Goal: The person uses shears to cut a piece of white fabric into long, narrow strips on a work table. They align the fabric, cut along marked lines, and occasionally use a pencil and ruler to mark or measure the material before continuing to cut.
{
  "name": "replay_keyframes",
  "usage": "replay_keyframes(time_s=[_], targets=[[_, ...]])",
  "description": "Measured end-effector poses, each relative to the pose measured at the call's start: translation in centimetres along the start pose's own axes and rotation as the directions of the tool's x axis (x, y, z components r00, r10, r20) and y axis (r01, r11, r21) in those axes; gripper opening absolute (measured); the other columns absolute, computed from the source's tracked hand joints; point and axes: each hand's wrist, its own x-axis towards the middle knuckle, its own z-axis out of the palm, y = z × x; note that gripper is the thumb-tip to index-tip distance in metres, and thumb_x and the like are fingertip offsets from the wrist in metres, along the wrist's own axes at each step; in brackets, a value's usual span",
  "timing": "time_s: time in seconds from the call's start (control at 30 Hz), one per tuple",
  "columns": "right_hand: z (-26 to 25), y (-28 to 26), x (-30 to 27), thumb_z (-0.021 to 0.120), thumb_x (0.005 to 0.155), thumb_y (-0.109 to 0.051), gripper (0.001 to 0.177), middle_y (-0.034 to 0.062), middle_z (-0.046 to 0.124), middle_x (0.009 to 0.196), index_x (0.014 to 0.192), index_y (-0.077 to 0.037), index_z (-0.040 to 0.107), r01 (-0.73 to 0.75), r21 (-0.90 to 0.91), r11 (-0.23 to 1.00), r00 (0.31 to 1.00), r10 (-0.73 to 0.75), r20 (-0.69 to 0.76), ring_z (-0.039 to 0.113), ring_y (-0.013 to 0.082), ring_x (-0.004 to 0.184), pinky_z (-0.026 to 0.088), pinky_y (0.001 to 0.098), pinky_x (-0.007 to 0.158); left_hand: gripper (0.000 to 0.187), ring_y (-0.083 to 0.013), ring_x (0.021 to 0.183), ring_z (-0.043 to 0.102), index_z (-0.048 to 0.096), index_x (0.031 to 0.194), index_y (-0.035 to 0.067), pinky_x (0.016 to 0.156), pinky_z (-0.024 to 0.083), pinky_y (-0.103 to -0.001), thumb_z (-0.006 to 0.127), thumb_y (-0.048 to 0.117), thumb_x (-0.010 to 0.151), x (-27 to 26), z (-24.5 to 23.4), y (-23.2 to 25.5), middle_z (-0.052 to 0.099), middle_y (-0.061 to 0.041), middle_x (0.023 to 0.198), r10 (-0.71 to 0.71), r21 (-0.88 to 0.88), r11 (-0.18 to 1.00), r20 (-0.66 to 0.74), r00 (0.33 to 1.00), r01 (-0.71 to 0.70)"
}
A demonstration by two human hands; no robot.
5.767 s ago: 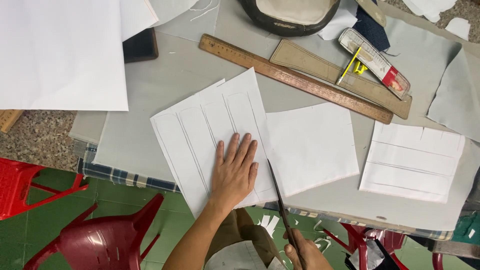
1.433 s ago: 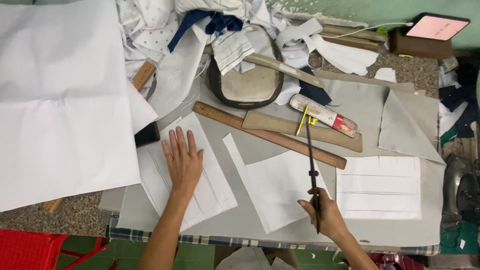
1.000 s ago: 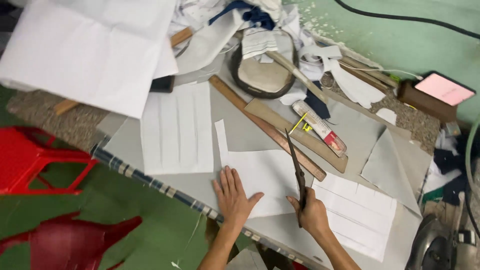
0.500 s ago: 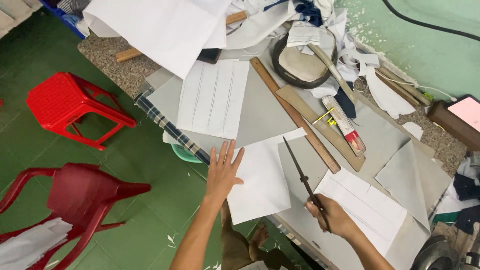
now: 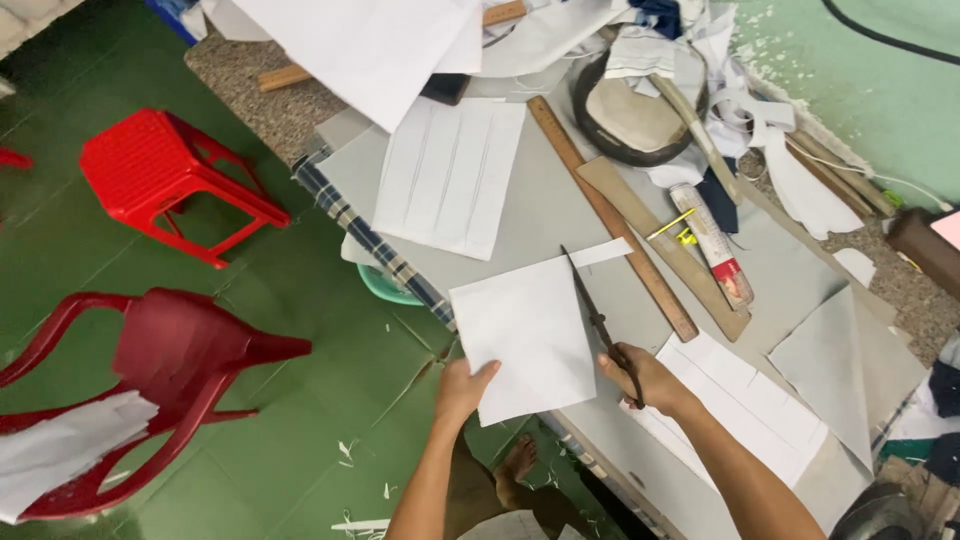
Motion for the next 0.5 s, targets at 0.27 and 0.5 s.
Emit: replay_keyframes(time_s=[0.27, 0.5], targets=[[1.1, 0.6, -0.8, 0.064, 0.087, -0.056, 0.054, 0.011, 0.054, 0.072, 0.092, -0.004, 0.055, -0.073, -0.192, 0.979, 0.972, 0.027, -0.232, 0.058, 0.0243, 0.045, 0.046, 0.0323, 0.04, 0.046, -0.0226, 0.114, 0.067, 0.069, 0.132, 0.002, 0.1, 0.052, -0.036, 0.07, 0.024, 0.092, -0.3, -8.6, -20.8, 0.072, -0.012, 0.129, -0.246, -0.54, 0.841, -0.438, 0.865, -0.034], [1.6, 4.4, -3.2, 0.063, 0.086, -0.048, 0.048, 0.0159, 0.055, 0.052, 0.1, -0.001, 0.06, 0.027, 0.062, 0.998, 0.951, -0.006, -0.31, 0.056, 0.0276, 0.044, 0.052, 0.04, 0.048, 0.044, -0.0254, 0.088, 0.073, 0.075, 0.125, -0.003, 0.078, 0.06, -0.037, 0.081, 0.015, 0.085, 9.6, 14.2, -22.1, 0.079, -0.015, 0.108, -0.079, -0.807, 0.588, 0.005, 0.997, 0.051]])
